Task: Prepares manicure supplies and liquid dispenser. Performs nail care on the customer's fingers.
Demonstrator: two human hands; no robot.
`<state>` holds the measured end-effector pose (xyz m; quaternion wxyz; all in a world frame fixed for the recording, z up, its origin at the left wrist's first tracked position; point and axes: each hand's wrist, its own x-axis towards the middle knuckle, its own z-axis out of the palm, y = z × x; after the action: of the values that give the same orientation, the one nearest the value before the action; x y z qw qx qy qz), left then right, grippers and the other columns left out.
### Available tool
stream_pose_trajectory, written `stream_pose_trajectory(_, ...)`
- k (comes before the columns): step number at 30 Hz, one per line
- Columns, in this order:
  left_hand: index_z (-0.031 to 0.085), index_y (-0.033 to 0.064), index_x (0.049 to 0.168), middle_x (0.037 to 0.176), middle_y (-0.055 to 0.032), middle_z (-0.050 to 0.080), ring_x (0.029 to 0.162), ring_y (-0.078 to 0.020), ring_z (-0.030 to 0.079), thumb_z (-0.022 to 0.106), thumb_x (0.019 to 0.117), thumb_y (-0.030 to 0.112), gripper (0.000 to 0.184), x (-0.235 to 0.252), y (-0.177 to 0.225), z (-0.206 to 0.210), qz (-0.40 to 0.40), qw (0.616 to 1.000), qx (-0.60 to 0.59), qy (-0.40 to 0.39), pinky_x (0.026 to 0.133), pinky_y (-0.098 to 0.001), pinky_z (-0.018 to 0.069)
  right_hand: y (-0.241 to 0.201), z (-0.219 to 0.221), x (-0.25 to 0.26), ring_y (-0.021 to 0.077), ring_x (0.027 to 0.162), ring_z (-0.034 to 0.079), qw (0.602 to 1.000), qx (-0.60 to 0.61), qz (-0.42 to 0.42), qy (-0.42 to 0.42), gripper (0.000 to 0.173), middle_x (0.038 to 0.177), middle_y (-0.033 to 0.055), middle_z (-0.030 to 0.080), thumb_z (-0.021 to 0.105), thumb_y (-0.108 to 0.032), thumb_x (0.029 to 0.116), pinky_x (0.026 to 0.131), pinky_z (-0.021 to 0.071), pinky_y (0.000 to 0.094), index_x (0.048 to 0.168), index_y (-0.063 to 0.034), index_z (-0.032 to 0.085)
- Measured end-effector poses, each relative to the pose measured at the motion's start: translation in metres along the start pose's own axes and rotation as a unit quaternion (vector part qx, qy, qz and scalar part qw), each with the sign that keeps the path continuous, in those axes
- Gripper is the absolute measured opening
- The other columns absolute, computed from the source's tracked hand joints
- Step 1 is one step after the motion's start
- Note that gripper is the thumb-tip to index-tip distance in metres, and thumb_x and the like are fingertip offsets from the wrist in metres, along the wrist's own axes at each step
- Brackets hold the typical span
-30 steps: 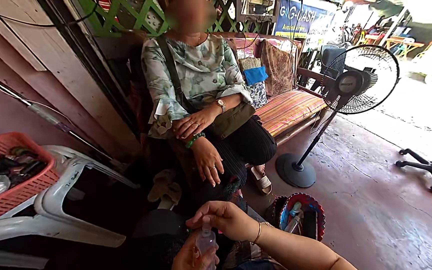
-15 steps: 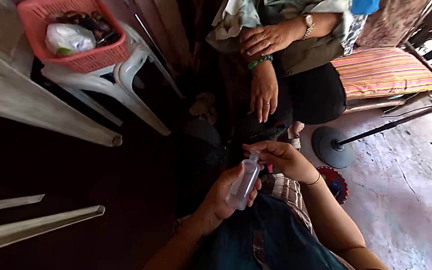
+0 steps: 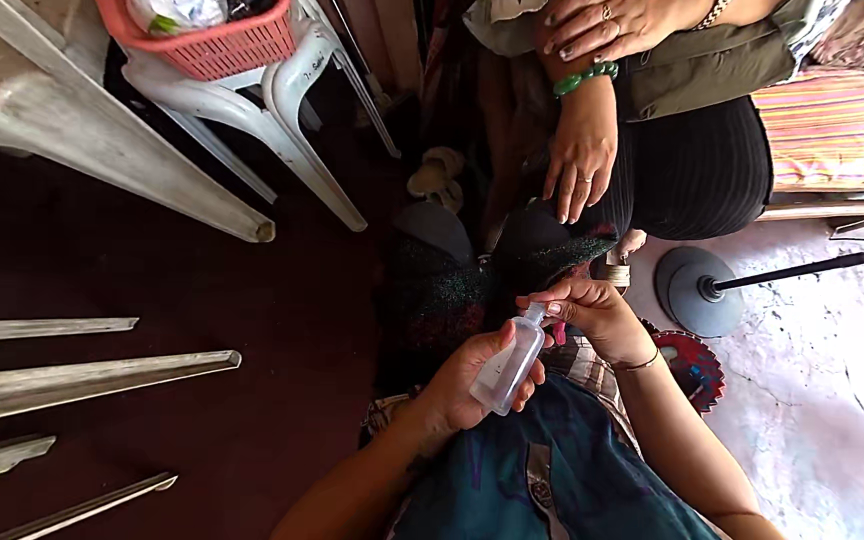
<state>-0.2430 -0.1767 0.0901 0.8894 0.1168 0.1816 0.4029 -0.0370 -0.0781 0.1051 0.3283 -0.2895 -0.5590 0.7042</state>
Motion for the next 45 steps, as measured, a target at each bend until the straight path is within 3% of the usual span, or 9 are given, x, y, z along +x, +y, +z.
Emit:
stream_pose_trajectory(7, 0.057, -0.0002, 0.129, 0.088, -0.0097, 0.068, 0.068, -0.0128, 0.068, 0.030, 0.1099, 0.038, 0.051, 0.002, -0.007, -0.002, -0.008, 1.000, -0.020, 0.010, 0.060, -0.0230, 0.0585, 0.004, -0.002, -0.004, 0.0150, 0.097, 0.075, 1.000, 0.001, 0.012, -0.003, 0.017, 0.107, 0.0093, 0.078, 0.060, 0.002, 0.0989, 0.088, 0.0615, 0.0307, 0.106, -0.0001, 0.075)
stream_pose_trajectory(10, 0.056, 0.0016, 0.133, 0.088, -0.0088, 0.067, 0.069, -0.0126, 0.067, 0.034, 0.1085, 0.044, 0.053, 0.004, -0.006, -0.006, 0.000, 0.999, -0.007, -0.036, 0.062, -0.0230, 0.0576, 0.000, -0.006, -0.004, 0.0158, 0.094, 0.075, 0.999, 0.049, 0.020, -0.010, 0.015, 0.105, 0.0107, 0.078, 0.068, -0.002, 0.0953, 0.087, 0.0617, 0.0307, 0.109, -0.0042, 0.074)
stream_pose_trajectory(14, 0.055, 0.0014, 0.135, 0.091, -0.0116, 0.069, 0.069, -0.0138, 0.068, 0.028, 0.1088, 0.049, 0.060, 0.003, -0.003, -0.001, 0.007, 0.996, -0.001, -0.089, 0.060, -0.0238, 0.0575, 0.001, -0.001, -0.003, 0.0162, 0.086, 0.077, 0.989, 0.136, 0.043, 0.025, 0.006, 0.095, 0.0118, 0.079, 0.077, -0.004, 0.0885, 0.082, 0.0633, 0.0305, 0.094, -0.0064, 0.079)
stream_pose_trajectory(22, 0.055, 0.0022, 0.130, 0.089, -0.0071, 0.065, 0.066, -0.0112, 0.064, 0.022, 0.1093, 0.046, 0.059, -0.007, 0.008, -0.002, 0.021, 0.999, -0.014, -0.029, 0.056, -0.0220, 0.0548, 0.008, 0.016, -0.003, 0.0114, 0.090, 0.075, 0.999, 0.023, -0.002, 0.034, 0.014, 0.101, 0.0080, 0.078, 0.070, 0.005, 0.0905, 0.085, 0.0616, 0.0277, 0.102, -0.0011, 0.076)
stream_pose_trajectory(29, 0.062, 0.0021, 0.125, 0.083, -0.0058, 0.067, 0.062, -0.0072, 0.065, 0.033, 0.1088, 0.049, 0.058, -0.026, 0.060, -0.003, 0.045, 0.988, 0.148, 0.016, 0.053, -0.0179, 0.0554, -0.016, 0.043, 0.030, 0.0050, 0.079, 0.070, 0.990, -0.114, -0.075, 0.031, 0.020, 0.103, 0.0069, 0.076, 0.067, 0.007, 0.0922, 0.068, 0.0593, 0.0207, 0.111, 0.0020, 0.073)
stream_pose_trajectory(35, 0.062, 0.0048, 0.122, 0.081, -0.0034, 0.066, 0.060, -0.0063, 0.063, 0.031, 0.1077, 0.051, 0.058, -0.036, 0.053, -0.016, 0.047, 0.990, 0.116, 0.067, 0.052, -0.0190, 0.0548, 0.017, 0.054, 0.046, 0.0100, 0.088, 0.073, 0.985, -0.133, -0.104, 0.030, 0.014, 0.099, 0.0098, 0.077, 0.068, 0.000, 0.0942, 0.083, 0.0610, 0.0285, 0.105, 0.0066, 0.073)
stream_pose_trajectory(39, 0.063, 0.0062, 0.123, 0.084, -0.0034, 0.067, 0.064, -0.0078, 0.063, 0.030, 0.1058, 0.058, 0.063, -0.026, 0.027, -0.024, 0.080, 0.991, 0.093, 0.058, 0.056, -0.0213, 0.0551, 0.016, 0.040, 0.044, 0.0079, 0.084, 0.072, 0.976, -0.203, -0.075, -0.001, 0.016, 0.097, 0.0045, 0.077, 0.069, -0.007, 0.0957, 0.080, 0.0615, 0.0273, 0.108, -0.0001, 0.076)
stream_pose_trajectory(43, 0.056, 0.0106, 0.135, 0.094, -0.0051, 0.068, 0.076, -0.0127, 0.066, 0.033, 0.1065, 0.055, 0.057, -0.016, 0.023, -0.031, 0.087, 0.991, 0.097, -0.003, 0.070, -0.0274, 0.0575, 0.008, 0.028, 0.043, -0.0002, 0.085, 0.072, 0.925, -0.345, -0.160, 0.008, 0.017, 0.096, -0.0047, 0.078, 0.070, -0.014, 0.0959, 0.080, 0.0609, 0.0212, 0.110, -0.0104, 0.078)
stream_pose_trajectory(45, 0.052, 0.0125, 0.133, 0.090, -0.0050, 0.066, 0.071, -0.0115, 0.064, 0.036, 0.1069, 0.048, 0.047, -0.017, 0.025, -0.029, 0.088, 0.991, 0.105, 0.009, 0.063, -0.0245, 0.0548, -0.001, 0.021, 0.041, -0.0004, 0.084, 0.073, 0.921, -0.344, -0.182, 0.000, 0.014, 0.094, -0.0047, 0.079, 0.071, -0.013, 0.0946, 0.080, 0.0607, 0.0205, 0.104, -0.0107, 0.080)
